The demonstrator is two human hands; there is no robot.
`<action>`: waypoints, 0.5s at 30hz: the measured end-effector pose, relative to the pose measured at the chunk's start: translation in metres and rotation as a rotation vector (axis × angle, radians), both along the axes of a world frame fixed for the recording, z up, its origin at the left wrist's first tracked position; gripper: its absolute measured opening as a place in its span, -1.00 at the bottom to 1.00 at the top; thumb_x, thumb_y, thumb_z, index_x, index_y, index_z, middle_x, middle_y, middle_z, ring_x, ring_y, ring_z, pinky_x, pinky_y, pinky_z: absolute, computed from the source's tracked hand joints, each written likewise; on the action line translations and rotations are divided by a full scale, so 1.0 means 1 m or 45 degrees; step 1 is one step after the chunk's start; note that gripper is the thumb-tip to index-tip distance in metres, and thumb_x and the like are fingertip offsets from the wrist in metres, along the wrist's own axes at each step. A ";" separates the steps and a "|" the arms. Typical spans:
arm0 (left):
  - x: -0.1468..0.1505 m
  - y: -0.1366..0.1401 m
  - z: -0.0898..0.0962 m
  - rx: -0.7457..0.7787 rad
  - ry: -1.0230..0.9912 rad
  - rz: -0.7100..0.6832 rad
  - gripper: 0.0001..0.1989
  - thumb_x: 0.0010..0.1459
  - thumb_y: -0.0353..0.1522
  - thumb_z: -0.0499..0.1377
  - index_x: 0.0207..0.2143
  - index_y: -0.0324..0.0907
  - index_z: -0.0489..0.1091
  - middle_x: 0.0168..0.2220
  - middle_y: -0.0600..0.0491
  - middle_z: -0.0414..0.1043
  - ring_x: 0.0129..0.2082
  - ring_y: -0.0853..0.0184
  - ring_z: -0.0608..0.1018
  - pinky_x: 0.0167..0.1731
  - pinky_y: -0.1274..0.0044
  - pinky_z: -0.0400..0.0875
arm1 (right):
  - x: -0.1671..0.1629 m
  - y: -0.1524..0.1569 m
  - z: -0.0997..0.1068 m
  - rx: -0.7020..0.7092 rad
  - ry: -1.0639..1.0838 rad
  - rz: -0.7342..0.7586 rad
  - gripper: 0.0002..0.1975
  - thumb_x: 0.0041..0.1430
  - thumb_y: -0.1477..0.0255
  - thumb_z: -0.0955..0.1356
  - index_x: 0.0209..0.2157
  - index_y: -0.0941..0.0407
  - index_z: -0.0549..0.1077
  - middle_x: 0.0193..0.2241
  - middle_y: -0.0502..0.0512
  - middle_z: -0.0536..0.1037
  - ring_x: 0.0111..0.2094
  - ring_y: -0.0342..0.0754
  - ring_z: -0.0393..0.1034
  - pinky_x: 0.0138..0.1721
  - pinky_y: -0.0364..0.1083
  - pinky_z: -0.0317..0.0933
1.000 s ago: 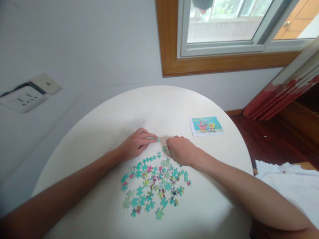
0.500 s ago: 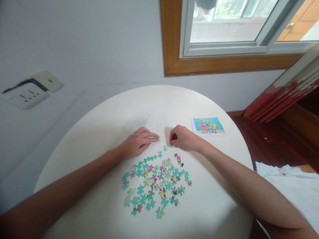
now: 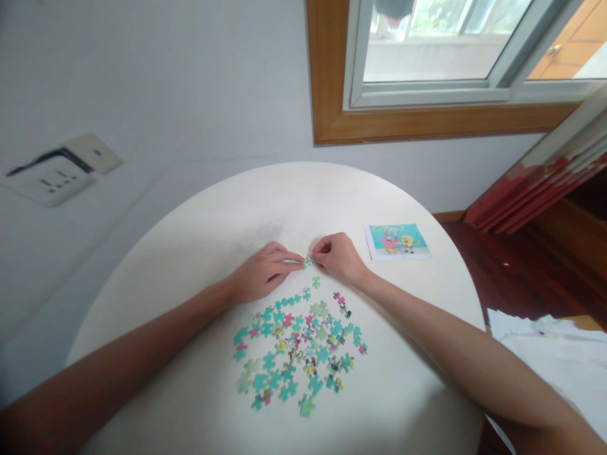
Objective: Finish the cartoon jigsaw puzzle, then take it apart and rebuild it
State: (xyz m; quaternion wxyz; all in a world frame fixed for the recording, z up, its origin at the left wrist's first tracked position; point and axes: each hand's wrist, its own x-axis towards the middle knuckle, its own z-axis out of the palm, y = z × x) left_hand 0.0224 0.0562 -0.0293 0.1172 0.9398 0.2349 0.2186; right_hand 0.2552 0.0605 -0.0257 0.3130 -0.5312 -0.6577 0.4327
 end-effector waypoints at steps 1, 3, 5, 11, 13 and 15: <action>0.000 0.000 0.000 0.005 0.000 -0.003 -0.64 0.26 -0.51 0.06 0.02 -0.09 0.48 0.02 -0.01 0.50 -0.08 0.23 0.38 -0.04 0.34 0.36 | -0.001 -0.001 0.001 0.009 -0.019 0.001 -0.86 -0.03 0.40 0.39 -0.50 0.19 0.53 -0.62 0.05 0.51 -0.58 -0.16 0.32 -0.53 -0.15 0.17; 0.000 0.000 0.001 0.013 -0.003 -0.008 -0.65 0.26 -0.52 0.06 0.02 -0.11 0.48 0.02 -0.01 0.50 -0.08 0.23 0.37 -0.04 0.34 0.36 | -0.002 -0.002 0.003 0.032 -0.069 -0.001 -0.86 -0.04 0.41 0.38 -0.49 0.20 0.55 -0.60 0.07 0.53 -0.57 -0.14 0.33 -0.53 -0.15 0.17; 0.000 -0.001 0.001 0.016 -0.005 -0.010 -0.65 0.26 -0.52 0.05 0.02 -0.12 0.48 0.02 -0.01 0.50 -0.08 0.23 0.37 -0.03 0.34 0.36 | -0.003 -0.003 0.005 0.062 -0.132 -0.002 -0.86 -0.04 0.42 0.38 -0.50 0.20 0.56 -0.59 0.08 0.54 -0.55 -0.13 0.35 -0.52 -0.15 0.17; 0.000 -0.001 0.000 0.007 -0.002 -0.009 -0.63 0.27 -0.52 0.04 0.03 -0.09 0.48 0.02 -0.01 0.50 -0.07 0.22 0.37 -0.05 0.31 0.36 | -0.006 -0.003 0.006 0.128 -0.276 0.025 -0.85 -0.04 0.44 0.37 -0.50 0.19 0.59 -0.57 0.09 0.57 -0.54 -0.12 0.37 -0.49 -0.14 0.17; 0.000 0.000 0.000 0.005 -0.001 -0.010 -0.63 0.27 -0.52 0.04 0.03 -0.09 0.48 0.02 -0.01 0.50 -0.07 0.22 0.38 -0.05 0.30 0.36 | -0.006 -0.003 0.005 0.147 -0.299 0.034 -0.85 -0.03 0.44 0.37 -0.49 0.18 0.59 -0.56 0.09 0.58 -0.53 -0.12 0.38 -0.47 -0.14 0.18; 0.000 0.000 0.000 0.007 0.003 -0.007 -0.63 0.27 -0.52 0.04 0.03 -0.09 0.48 0.02 -0.01 0.50 -0.08 0.22 0.37 -0.05 0.30 0.36 | -0.006 -0.003 0.005 0.163 -0.316 0.039 -0.85 -0.02 0.44 0.36 -0.49 0.18 0.59 -0.56 0.10 0.58 -0.53 -0.11 0.39 -0.47 -0.13 0.17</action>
